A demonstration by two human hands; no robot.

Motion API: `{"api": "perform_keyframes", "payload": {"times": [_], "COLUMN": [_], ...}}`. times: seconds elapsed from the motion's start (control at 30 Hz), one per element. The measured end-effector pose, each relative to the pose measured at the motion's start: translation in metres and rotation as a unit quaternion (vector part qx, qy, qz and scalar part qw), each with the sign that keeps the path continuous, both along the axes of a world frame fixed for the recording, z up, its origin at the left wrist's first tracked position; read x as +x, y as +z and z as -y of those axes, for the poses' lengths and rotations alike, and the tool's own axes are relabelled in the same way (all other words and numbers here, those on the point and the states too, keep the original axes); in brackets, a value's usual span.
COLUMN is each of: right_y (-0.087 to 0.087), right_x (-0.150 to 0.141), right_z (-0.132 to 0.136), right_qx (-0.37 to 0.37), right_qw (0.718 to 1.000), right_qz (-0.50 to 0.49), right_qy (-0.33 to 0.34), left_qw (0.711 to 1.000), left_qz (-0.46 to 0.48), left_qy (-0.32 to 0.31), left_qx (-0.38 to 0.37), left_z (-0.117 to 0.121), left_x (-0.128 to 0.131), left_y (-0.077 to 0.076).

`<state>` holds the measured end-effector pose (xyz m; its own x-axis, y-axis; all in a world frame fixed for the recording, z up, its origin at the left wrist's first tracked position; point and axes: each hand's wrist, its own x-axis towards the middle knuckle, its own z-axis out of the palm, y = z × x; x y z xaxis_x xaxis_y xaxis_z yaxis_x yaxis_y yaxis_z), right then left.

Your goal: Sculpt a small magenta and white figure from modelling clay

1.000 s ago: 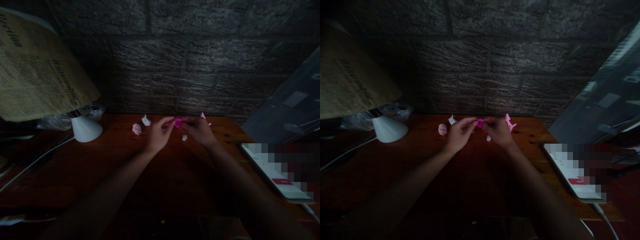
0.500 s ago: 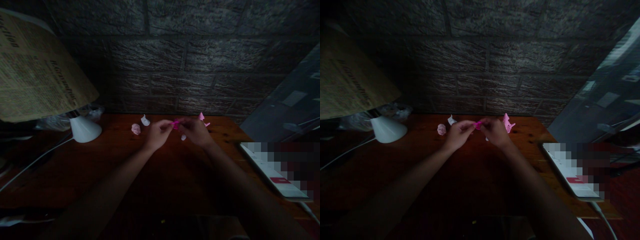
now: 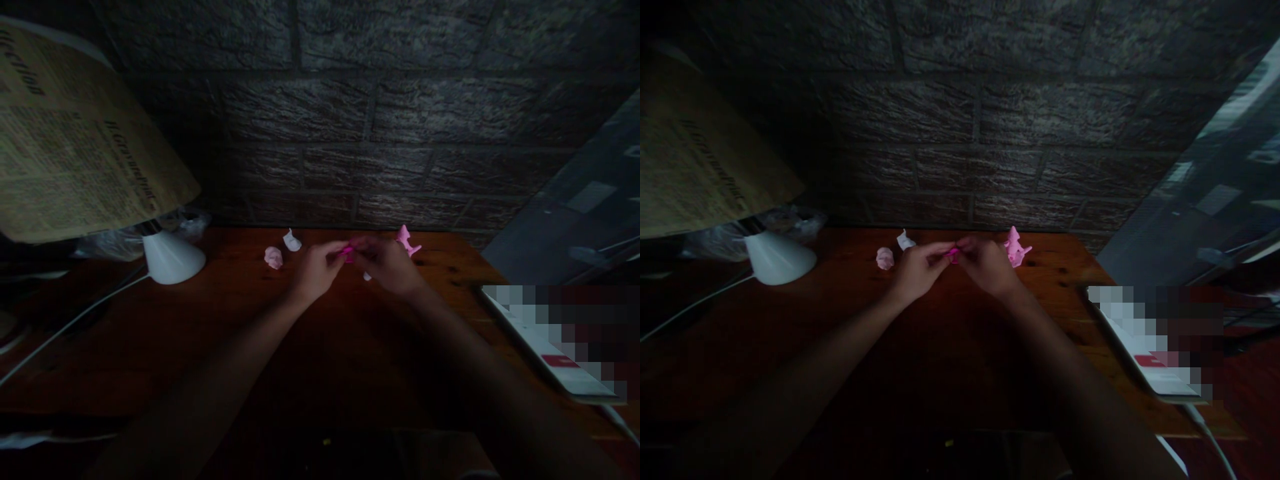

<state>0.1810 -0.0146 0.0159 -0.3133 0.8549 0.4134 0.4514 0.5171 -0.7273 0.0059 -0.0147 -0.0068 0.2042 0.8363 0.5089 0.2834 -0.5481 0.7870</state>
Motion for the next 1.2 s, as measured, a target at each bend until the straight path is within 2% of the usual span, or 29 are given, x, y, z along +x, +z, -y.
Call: {"api": "perform_keyframes", "payload": {"times": [0.1,0.23,0.37,0.5,0.67,0.8,0.93,1.2], "right_y": [-0.001,0.001,0.001,-0.004,-0.009,-0.008,-0.007,-0.007], "right_x": [0.000,0.000,-0.001,-0.001,0.000,-0.002,-0.004,-0.005], "right_z": [-0.001,-0.001,-0.003,-0.008,-0.011,-0.008,-0.005,-0.008], "right_qx": [-0.029,-0.070,-0.075,-0.065,-0.060,-0.070,-0.067,-0.103], "right_qw": [0.998,0.992,0.987,0.985,0.978,0.975,0.977,0.964], "right_qz": [-0.057,-0.099,-0.129,-0.159,-0.196,-0.208,-0.205,-0.247], "right_qy": [-0.005,0.039,0.054,0.016,-0.036,-0.016,0.002,-0.006], "left_qw": [1.000,1.000,0.997,0.980,0.966,0.955,0.933,0.900], "left_qz": [-0.004,0.001,0.060,0.151,0.205,0.226,0.269,0.330], "left_qy": [0.013,0.027,0.025,0.023,-0.030,-0.039,-0.062,-0.073], "left_qx": [0.004,0.006,-0.050,-0.130,-0.157,-0.186,-0.229,-0.277], "left_z": [0.001,0.001,-0.004,-0.009,-0.006,-0.007,-0.011,-0.009], "left_x": [-0.002,-0.004,-0.005,-0.003,0.002,0.000,-0.002,-0.003], "left_y": [0.003,0.005,0.002,-0.001,0.000,0.000,0.000,0.004]}}
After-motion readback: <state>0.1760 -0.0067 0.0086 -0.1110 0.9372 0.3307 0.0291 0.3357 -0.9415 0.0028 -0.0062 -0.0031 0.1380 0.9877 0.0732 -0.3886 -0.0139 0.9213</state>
